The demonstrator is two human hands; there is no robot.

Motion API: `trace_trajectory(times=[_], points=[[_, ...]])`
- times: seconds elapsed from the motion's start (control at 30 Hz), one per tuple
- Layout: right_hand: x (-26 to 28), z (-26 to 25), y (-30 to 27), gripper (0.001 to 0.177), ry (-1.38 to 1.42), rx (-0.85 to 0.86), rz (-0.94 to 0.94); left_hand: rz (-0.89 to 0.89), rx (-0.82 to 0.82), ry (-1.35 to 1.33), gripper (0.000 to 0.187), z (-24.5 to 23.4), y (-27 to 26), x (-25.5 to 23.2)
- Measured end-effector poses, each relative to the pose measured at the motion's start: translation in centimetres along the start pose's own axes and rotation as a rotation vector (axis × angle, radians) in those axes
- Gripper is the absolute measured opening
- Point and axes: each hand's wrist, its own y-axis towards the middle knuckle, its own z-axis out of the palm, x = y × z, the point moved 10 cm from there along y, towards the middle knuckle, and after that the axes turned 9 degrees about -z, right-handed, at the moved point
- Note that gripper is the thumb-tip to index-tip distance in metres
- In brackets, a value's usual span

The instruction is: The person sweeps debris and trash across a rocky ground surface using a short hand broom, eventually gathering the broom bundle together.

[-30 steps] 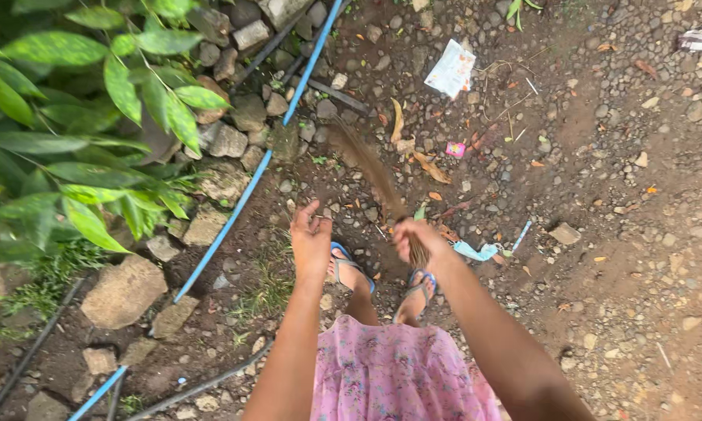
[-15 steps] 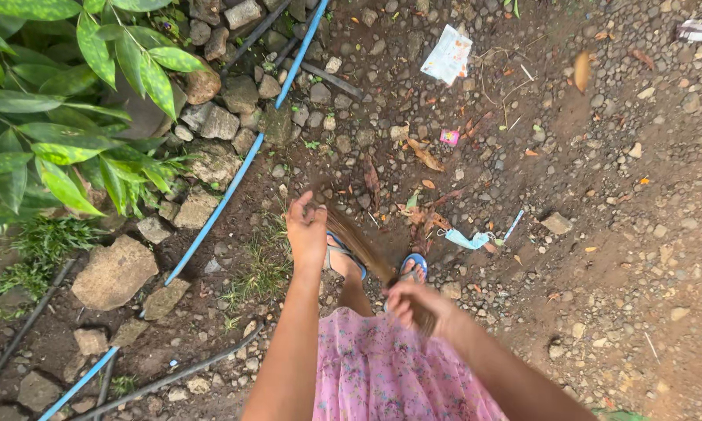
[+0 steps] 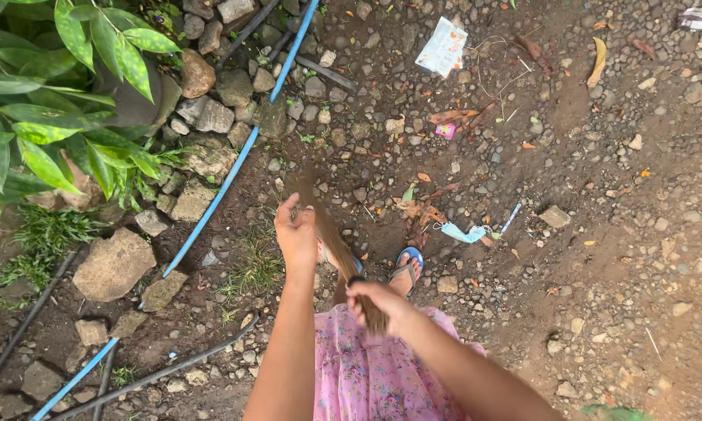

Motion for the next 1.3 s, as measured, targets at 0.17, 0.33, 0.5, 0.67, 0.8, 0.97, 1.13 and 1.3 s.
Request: trace_trajectory(times=[0.17,0.33,0.5,0.67,0.8,0.97,1.13,1.3], points=[[5.4,-5.7,3.5,0.016,-0.064,-0.056,-0.247,0.184,-0.07,-0.126,0.04,-1.0,-1.4,-1.0],[-2.3,-5.7,-5.5,0.014,-0.028,-0.151,-0.064,0.063,-0.062,-0.131,0.044,-0.9,-3.3,0.8],[4.9,-12.0,-9.0,0.012,-0.131,-0.087,0.106,0.026,-0.003,-0.054,0.041,2.0,-5.2,1.6],[17.2,-18.6,-11.6,0.03,-0.143,-0.368,-0.44,0.078,0.057,-0.107,0.043,3.7,-5.0,2.2],[12.0,-14.6,-12.2,0.034,-0.148,-0.453,-0.465,0.064,0.091,-0.068,0.042,4.8,-4.6,1.8],[10.6,-13.0,-11.4,0.018,-0.103,-0.209,-0.206,0.068,0.128,-0.014,0.042,6.8,-5.0,1.0],[18.7,-15.8,-10.6,0.015,-0.24,-0.423,-0.381,0.089,0.168,-0.048,0.05,8.9,-5.2,-1.0],[15.9,-12.2,-9.2,0.019,-0.241,-0.419,-0.501,0.111,0.189,-0.024,0.058,12.1,-5.2,-3.9]])
